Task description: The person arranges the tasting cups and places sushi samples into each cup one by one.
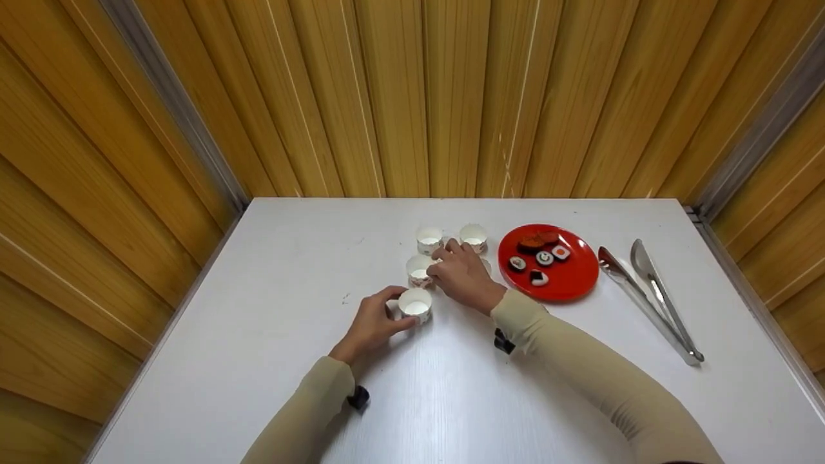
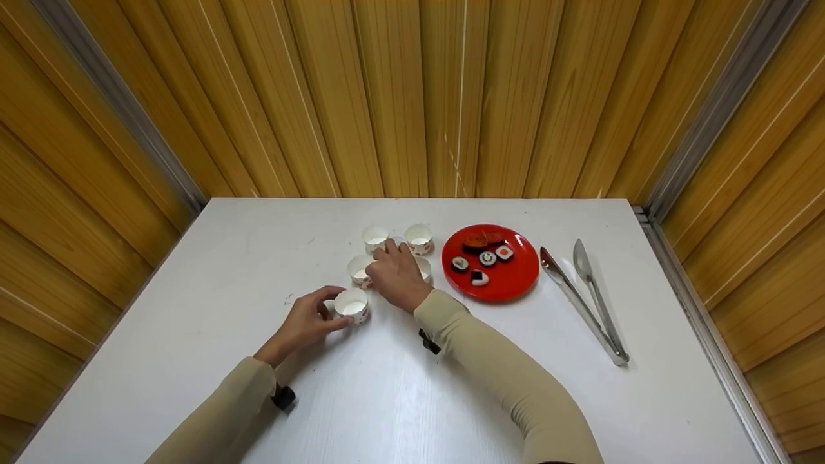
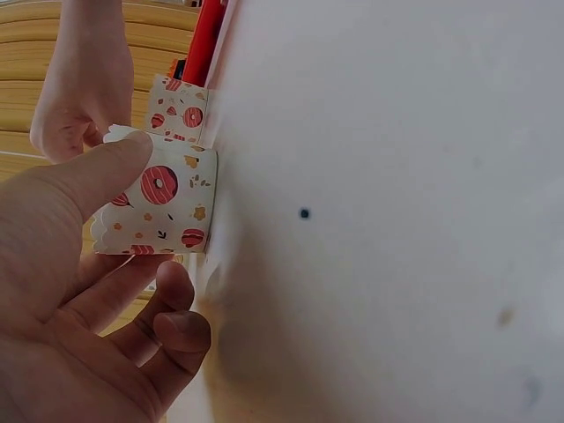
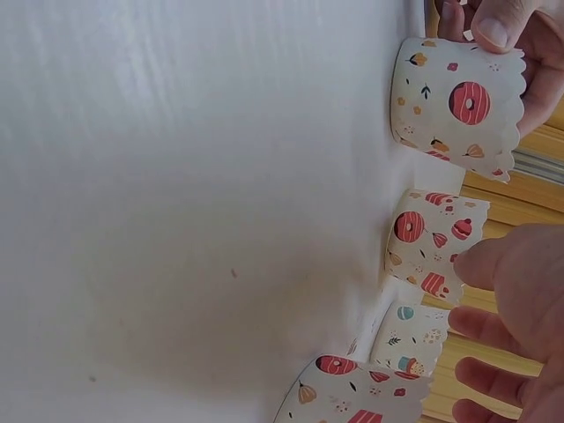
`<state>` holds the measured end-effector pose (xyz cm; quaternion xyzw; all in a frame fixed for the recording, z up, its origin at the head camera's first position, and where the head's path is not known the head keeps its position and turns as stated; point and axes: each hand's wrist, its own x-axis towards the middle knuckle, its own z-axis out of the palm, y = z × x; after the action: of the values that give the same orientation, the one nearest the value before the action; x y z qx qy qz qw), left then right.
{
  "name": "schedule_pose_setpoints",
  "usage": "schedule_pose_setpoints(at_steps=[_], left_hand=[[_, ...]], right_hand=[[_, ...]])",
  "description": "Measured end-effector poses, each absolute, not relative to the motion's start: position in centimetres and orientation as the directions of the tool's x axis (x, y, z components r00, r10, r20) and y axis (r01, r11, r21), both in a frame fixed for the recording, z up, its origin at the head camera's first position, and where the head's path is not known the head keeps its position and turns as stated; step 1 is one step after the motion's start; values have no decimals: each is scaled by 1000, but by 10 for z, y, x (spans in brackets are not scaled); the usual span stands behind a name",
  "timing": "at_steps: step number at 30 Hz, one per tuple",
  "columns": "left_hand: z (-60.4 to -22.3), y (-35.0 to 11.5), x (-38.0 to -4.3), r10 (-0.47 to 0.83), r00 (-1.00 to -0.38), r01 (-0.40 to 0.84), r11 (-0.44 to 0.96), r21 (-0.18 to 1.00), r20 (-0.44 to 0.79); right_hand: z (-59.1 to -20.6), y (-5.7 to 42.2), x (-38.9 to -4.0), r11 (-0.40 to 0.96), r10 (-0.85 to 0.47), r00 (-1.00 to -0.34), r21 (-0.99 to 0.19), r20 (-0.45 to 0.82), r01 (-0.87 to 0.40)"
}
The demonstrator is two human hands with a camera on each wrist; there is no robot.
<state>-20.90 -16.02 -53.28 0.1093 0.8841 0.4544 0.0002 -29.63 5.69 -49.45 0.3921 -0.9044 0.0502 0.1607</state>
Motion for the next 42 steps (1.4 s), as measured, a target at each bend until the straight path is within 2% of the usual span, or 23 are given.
schedule_pose_setpoints(at_steps=[10, 21, 35, 42], left_hand=[[-533, -160, -208, 194, -975, 198, 563, 802, 105], [-531, -161, -208, 201, -973, 212, 568, 795, 115], [-532, -162, -209, 213, -971, 209, 560, 802, 105], [-530, -162, -207, 218, -971, 211, 559, 802, 103]], right_hand=[[-494, 56, -296, 698, -689, -655, 41, 310, -715], [-495, 58, -294, 677, -697, -610, 64, 377, -733], [-494, 60, -293, 685, -694, -646, 17, 318, -728], [-491, 68, -290, 653, -713, -618, -8, 331, -758]])
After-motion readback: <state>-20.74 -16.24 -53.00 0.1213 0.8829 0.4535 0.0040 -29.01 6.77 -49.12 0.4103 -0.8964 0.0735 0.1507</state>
